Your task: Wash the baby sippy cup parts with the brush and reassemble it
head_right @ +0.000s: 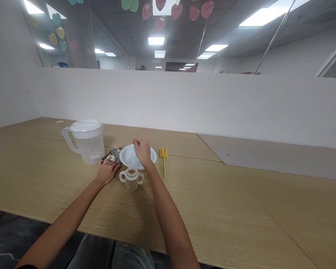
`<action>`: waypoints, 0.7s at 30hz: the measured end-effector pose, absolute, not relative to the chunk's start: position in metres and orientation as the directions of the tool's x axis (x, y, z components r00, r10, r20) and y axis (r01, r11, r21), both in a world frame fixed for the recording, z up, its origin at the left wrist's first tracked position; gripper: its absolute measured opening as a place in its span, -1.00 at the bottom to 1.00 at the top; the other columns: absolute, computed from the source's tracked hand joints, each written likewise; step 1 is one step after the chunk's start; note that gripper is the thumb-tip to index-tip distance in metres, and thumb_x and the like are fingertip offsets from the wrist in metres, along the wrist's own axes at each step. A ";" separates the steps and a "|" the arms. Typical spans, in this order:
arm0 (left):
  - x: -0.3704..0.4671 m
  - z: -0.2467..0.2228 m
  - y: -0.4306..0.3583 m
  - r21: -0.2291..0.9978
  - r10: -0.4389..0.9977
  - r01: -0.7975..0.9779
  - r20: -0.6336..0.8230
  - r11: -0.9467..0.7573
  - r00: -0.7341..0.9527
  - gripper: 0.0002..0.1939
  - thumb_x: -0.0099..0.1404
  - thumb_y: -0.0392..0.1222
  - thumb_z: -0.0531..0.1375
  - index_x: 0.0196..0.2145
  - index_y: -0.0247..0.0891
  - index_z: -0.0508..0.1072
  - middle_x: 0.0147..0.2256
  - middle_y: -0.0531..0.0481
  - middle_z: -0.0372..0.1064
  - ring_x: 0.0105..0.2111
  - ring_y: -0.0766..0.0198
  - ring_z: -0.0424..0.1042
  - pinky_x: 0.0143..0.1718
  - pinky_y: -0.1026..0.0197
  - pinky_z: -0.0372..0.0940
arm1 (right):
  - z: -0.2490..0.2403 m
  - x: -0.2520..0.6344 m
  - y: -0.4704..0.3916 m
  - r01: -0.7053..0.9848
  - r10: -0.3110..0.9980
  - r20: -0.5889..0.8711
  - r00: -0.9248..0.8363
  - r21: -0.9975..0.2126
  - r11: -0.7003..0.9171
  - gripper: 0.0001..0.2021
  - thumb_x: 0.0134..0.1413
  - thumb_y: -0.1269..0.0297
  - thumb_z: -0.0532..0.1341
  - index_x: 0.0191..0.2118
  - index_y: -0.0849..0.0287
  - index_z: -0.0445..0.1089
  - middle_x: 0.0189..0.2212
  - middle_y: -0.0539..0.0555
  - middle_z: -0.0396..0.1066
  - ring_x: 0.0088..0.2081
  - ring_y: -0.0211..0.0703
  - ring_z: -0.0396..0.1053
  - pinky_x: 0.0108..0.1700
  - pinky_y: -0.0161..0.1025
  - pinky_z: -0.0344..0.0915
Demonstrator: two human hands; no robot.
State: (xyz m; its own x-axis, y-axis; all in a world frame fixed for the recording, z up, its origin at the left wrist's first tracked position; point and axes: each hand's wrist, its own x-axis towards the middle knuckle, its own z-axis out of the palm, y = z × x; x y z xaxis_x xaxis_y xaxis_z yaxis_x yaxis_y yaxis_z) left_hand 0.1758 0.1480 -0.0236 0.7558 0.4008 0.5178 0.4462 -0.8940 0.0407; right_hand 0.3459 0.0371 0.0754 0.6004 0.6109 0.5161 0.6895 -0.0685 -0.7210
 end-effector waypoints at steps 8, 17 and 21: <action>0.179 -0.024 0.147 0.055 0.444 0.499 0.547 -0.865 0.709 -0.46 0.38 0.06 -0.15 -0.39 -0.23 0.53 -0.31 -0.17 0.49 -0.13 -0.03 0.25 -0.11 -0.08 0.01 | 0.077 0.343 0.035 0.706 0.651 0.478 0.590 -0.697 -0.128 -0.68 0.17 0.16 0.03 -0.42 0.20 0.44 -0.55 0.00 0.41 -0.53 -0.28 0.32 -0.41 -0.36 0.16; 0.177 -0.023 0.149 0.163 0.503 0.533 0.630 -0.830 0.591 -0.57 0.36 0.00 -0.04 -0.35 -0.23 0.56 -0.26 -0.18 0.49 -0.15 -0.04 0.28 -0.13 -0.09 0.02 | 0.074 0.340 0.034 0.702 0.724 0.377 0.577 -0.683 -0.204 -0.67 0.21 0.19 0.02 -0.41 0.19 0.45 -0.55 0.00 0.42 -0.54 -0.30 0.32 -0.40 -0.37 0.16; 0.175 -0.018 0.147 0.157 0.532 0.577 0.627 -0.802 0.570 -0.66 0.33 -0.10 -0.01 -0.31 -0.22 0.55 -0.25 -0.16 0.50 -0.16 -0.02 0.31 -0.11 -0.11 0.02 | 0.076 0.340 0.032 0.696 0.704 0.390 0.593 -0.689 -0.204 -0.66 0.22 0.19 0.00 -0.40 0.19 0.46 -0.53 0.02 0.43 -0.51 -0.28 0.35 -0.37 -0.36 0.18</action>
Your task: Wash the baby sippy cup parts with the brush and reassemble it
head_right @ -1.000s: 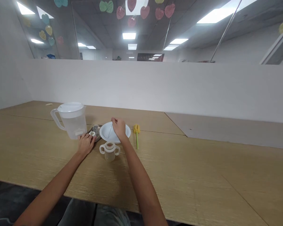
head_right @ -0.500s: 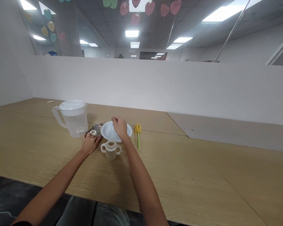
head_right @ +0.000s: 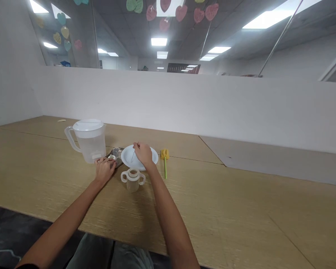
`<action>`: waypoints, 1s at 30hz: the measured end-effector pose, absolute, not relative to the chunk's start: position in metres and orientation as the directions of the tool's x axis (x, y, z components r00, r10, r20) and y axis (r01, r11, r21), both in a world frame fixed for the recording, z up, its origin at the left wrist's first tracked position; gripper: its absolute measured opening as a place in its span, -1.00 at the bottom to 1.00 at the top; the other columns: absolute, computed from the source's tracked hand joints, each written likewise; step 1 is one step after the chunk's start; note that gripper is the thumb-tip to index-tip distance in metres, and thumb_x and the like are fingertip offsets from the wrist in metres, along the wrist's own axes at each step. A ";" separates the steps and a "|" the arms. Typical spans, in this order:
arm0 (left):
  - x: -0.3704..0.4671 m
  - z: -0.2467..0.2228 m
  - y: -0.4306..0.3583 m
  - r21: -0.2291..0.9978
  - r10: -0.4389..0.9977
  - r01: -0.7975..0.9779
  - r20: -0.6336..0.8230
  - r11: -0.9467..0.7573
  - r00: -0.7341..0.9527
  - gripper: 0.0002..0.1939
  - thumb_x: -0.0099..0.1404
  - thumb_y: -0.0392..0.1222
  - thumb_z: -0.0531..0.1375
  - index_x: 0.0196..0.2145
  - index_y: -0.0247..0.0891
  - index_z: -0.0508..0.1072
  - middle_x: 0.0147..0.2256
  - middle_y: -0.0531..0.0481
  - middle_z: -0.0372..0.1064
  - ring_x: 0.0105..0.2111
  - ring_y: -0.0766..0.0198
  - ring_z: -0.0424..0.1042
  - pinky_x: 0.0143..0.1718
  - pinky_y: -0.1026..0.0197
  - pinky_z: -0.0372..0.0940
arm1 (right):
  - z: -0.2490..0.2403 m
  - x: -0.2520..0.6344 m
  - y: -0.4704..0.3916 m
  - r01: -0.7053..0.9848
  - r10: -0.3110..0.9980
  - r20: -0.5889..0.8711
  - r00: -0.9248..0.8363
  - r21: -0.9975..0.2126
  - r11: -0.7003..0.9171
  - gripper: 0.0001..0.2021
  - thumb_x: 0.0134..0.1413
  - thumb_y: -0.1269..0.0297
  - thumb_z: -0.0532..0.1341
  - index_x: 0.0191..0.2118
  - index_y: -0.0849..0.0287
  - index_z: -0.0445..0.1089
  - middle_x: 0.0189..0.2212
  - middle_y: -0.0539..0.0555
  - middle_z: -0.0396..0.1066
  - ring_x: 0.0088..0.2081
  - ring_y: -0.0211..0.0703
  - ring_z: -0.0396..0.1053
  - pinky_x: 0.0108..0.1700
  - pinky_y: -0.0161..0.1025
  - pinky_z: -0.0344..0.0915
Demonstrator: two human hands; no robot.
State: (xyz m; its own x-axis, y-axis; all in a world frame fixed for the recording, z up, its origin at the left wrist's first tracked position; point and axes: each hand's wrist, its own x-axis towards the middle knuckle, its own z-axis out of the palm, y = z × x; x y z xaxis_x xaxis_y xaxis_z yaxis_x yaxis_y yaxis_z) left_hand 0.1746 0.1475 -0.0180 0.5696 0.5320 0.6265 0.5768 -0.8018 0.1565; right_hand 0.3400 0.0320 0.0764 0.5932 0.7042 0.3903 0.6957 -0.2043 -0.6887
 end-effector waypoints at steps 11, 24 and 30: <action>0.168 -0.014 0.155 0.209 0.511 0.541 0.700 -0.815 0.499 -0.72 0.32 -0.20 0.02 -0.25 -0.14 0.55 -0.16 -0.09 0.49 -0.13 0.04 0.34 -0.06 -0.11 0.01 | 0.081 0.339 0.030 0.701 0.673 0.443 0.593 -0.694 -0.161 -0.64 0.24 0.20 -0.04 -0.40 0.20 0.44 -0.52 0.02 0.45 -0.51 -0.28 0.36 -0.34 -0.35 0.20; 0.166 -0.005 0.139 0.345 0.420 0.295 0.872 -0.891 0.250 -0.77 0.32 -0.12 0.08 -0.26 -0.13 0.54 -0.20 -0.02 0.52 -0.17 0.15 0.39 -0.04 0.00 0.16 | 0.090 0.318 0.033 0.484 0.695 0.411 0.591 -0.869 0.102 -0.72 0.23 0.18 -0.05 -0.26 0.21 0.33 -0.30 0.10 0.44 -0.47 -0.32 0.43 -0.58 -0.44 0.29; 0.170 -0.002 0.124 0.303 0.354 0.243 0.913 -0.922 0.203 -0.76 0.31 -0.09 0.09 -0.35 -0.16 0.53 -0.34 -0.05 0.52 -0.24 0.15 0.41 -0.12 0.01 0.21 | 0.094 0.296 0.033 0.464 0.697 0.410 0.588 -0.877 0.125 -0.63 0.00 -0.08 0.18 -0.49 0.16 0.22 -0.51 -0.02 0.37 -0.45 -0.24 0.44 -0.48 -0.37 0.35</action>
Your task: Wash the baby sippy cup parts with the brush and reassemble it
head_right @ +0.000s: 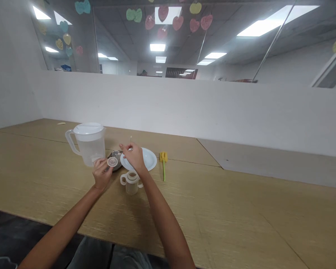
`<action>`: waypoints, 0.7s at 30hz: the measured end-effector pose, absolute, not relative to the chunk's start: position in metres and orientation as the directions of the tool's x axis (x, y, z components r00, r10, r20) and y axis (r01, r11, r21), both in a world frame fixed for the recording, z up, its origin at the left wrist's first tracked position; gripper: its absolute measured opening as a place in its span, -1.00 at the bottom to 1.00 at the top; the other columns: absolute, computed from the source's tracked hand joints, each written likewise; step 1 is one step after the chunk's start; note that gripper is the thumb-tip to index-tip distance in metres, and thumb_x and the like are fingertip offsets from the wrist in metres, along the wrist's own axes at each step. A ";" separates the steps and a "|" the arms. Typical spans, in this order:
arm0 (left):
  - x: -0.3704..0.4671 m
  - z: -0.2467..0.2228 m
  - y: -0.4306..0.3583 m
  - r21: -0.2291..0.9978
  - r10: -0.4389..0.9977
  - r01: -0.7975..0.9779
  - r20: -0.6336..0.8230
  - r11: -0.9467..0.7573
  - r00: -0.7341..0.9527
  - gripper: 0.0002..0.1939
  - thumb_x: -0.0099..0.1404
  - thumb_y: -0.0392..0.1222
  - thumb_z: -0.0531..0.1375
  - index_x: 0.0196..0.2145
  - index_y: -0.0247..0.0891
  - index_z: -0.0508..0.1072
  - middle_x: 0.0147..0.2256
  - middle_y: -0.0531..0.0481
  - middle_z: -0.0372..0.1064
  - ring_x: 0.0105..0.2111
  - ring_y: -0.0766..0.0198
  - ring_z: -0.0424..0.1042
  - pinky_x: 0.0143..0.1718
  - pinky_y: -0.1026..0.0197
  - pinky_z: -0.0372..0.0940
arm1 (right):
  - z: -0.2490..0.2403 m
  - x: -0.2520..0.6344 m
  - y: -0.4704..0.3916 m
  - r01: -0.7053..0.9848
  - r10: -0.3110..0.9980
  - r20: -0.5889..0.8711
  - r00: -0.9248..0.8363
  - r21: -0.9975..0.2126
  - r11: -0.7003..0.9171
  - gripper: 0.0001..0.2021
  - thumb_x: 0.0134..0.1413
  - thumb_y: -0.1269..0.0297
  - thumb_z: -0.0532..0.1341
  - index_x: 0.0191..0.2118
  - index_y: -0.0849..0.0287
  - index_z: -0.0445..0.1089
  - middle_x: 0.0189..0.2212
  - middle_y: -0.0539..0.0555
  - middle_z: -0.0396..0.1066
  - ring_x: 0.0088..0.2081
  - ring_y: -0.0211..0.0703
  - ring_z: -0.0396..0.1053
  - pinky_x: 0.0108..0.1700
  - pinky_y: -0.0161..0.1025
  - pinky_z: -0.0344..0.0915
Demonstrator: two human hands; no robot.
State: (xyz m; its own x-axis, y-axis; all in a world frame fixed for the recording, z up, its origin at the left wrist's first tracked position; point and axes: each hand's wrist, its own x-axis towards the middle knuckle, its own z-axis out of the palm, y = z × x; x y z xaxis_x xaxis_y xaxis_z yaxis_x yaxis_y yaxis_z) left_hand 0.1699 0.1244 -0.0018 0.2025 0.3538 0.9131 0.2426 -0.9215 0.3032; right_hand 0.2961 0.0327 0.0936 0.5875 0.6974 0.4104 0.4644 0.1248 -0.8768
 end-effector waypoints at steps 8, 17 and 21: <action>0.171 0.004 0.117 0.250 0.280 0.176 0.945 -0.952 0.169 -0.81 0.31 -0.14 0.11 -0.35 -0.17 0.52 -0.35 -0.04 0.52 -0.25 0.17 0.42 -0.14 0.04 0.23 | 0.111 0.264 0.012 0.707 0.728 0.571 0.379 -0.687 0.171 -0.64 -0.10 -0.04 0.26 -0.49 0.12 0.16 -0.34 0.01 0.46 -0.24 -0.18 0.42 -0.20 -0.26 0.30; 0.169 0.001 0.115 0.290 0.335 0.206 0.912 -0.934 0.236 -0.76 0.32 -0.09 0.07 -0.37 -0.15 0.51 -0.39 -0.04 0.51 -0.24 0.16 0.39 -0.10 0.03 0.21 | 0.108 0.249 0.016 0.900 0.751 0.616 0.237 -0.431 0.070 -0.79 0.00 0.19 0.26 -0.22 0.10 0.33 -0.35 0.01 0.43 -0.20 -0.13 0.42 -0.16 -0.28 0.24; 0.169 0.000 0.115 0.304 0.356 0.227 0.901 -0.925 0.249 -0.72 0.32 -0.07 0.05 -0.43 -0.16 0.48 -0.44 -0.06 0.47 -0.23 0.15 0.39 -0.10 0.02 0.21 | 0.109 0.249 0.015 0.940 0.770 0.605 0.205 -0.342 0.019 -0.85 0.04 0.18 0.25 -0.31 0.12 0.35 -0.42 0.00 0.40 -0.30 -0.15 0.39 -0.24 -0.30 0.21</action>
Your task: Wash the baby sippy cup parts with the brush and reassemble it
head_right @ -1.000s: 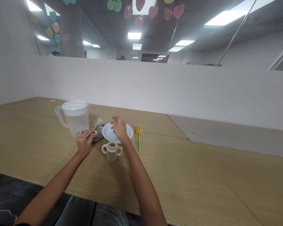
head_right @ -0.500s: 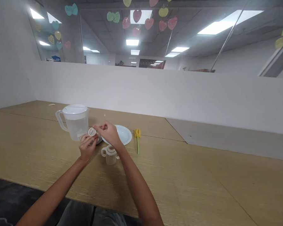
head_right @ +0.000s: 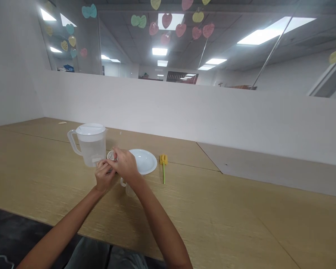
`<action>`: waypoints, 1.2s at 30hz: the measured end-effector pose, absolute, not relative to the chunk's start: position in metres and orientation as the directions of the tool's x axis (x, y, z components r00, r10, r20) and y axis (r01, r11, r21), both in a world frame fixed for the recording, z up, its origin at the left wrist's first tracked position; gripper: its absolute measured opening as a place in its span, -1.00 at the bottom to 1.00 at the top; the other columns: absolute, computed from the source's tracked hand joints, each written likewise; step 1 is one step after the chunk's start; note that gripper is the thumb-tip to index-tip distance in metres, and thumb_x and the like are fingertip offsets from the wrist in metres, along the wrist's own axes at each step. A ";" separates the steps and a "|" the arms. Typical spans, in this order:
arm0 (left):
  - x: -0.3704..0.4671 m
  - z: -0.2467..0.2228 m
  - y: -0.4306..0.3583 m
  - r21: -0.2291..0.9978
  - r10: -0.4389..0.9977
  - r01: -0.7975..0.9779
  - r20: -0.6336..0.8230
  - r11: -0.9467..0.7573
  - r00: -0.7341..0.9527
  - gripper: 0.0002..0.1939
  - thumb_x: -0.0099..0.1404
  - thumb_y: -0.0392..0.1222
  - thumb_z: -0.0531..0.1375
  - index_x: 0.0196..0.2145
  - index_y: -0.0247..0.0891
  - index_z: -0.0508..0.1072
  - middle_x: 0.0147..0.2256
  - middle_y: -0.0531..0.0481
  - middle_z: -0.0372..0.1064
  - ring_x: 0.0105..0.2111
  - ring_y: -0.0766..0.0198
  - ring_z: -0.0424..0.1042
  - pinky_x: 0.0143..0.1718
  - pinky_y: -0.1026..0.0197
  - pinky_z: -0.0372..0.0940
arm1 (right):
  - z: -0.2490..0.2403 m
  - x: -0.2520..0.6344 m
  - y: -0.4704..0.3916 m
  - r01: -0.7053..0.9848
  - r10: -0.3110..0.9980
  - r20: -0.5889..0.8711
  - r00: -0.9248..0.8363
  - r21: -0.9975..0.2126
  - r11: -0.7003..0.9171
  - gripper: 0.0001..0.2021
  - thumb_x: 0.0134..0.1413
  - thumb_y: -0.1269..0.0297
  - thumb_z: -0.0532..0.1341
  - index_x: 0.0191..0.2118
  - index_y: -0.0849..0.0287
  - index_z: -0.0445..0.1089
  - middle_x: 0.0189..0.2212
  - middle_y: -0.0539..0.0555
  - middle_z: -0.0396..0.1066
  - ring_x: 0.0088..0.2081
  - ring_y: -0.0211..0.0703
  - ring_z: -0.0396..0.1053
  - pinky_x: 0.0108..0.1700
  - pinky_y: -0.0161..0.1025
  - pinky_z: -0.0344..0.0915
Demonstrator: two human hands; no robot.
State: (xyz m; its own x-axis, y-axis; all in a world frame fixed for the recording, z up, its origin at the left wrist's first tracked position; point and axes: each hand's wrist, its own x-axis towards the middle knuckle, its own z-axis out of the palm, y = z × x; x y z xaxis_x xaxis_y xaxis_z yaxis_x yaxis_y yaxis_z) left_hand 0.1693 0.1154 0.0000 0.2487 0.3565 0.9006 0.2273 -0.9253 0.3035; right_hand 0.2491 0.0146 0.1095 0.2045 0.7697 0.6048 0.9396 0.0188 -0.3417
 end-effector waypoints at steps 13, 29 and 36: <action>0.172 0.003 0.116 0.132 0.141 0.100 0.986 -0.986 0.086 -0.94 0.23 -0.25 0.20 -0.36 -0.20 0.49 -0.40 -0.02 0.51 -0.27 0.20 0.40 -0.17 0.09 0.22 | 0.109 0.258 0.013 0.997 0.624 0.781 -0.032 -0.020 0.077 -0.71 0.15 0.04 0.15 -0.33 0.20 0.38 -0.51 0.04 0.36 -0.37 -0.16 0.30 -0.20 -0.23 0.19; 0.191 -0.017 0.125 0.193 0.178 0.034 0.802 -0.981 0.571 -0.66 0.37 -0.21 0.00 0.06 -0.16 0.34 0.03 -0.10 0.35 0.01 0.17 0.32 0.03 0.02 0.21 | 0.122 0.309 -0.001 0.873 0.486 0.750 0.449 -0.484 -0.059 -0.60 0.01 0.02 0.24 -0.63 0.13 0.13 -0.52 0.02 0.44 -0.37 -0.16 0.40 -0.26 -0.30 0.19; 0.196 -0.025 0.131 0.279 0.197 -0.003 0.685 -0.960 0.702 -0.68 0.37 -0.15 -0.02 -0.01 -0.18 0.41 0.06 -0.10 0.33 0.08 0.13 0.27 0.11 -0.07 0.19 | 0.107 0.353 0.000 0.781 0.448 0.676 0.585 -0.618 -0.087 -0.60 -0.03 -0.02 0.22 -0.63 0.13 0.14 -0.53 0.03 0.44 -0.37 -0.17 0.40 -0.29 -0.31 0.20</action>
State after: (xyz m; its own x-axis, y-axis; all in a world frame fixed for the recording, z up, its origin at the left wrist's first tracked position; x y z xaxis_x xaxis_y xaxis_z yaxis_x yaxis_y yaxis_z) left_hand 0.1959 0.1307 -0.0248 0.7018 0.1967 0.6847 -0.0027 -0.9604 0.2786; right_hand 0.3530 0.0001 0.1073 0.5850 0.4480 0.6761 0.7812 -0.0872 -0.6181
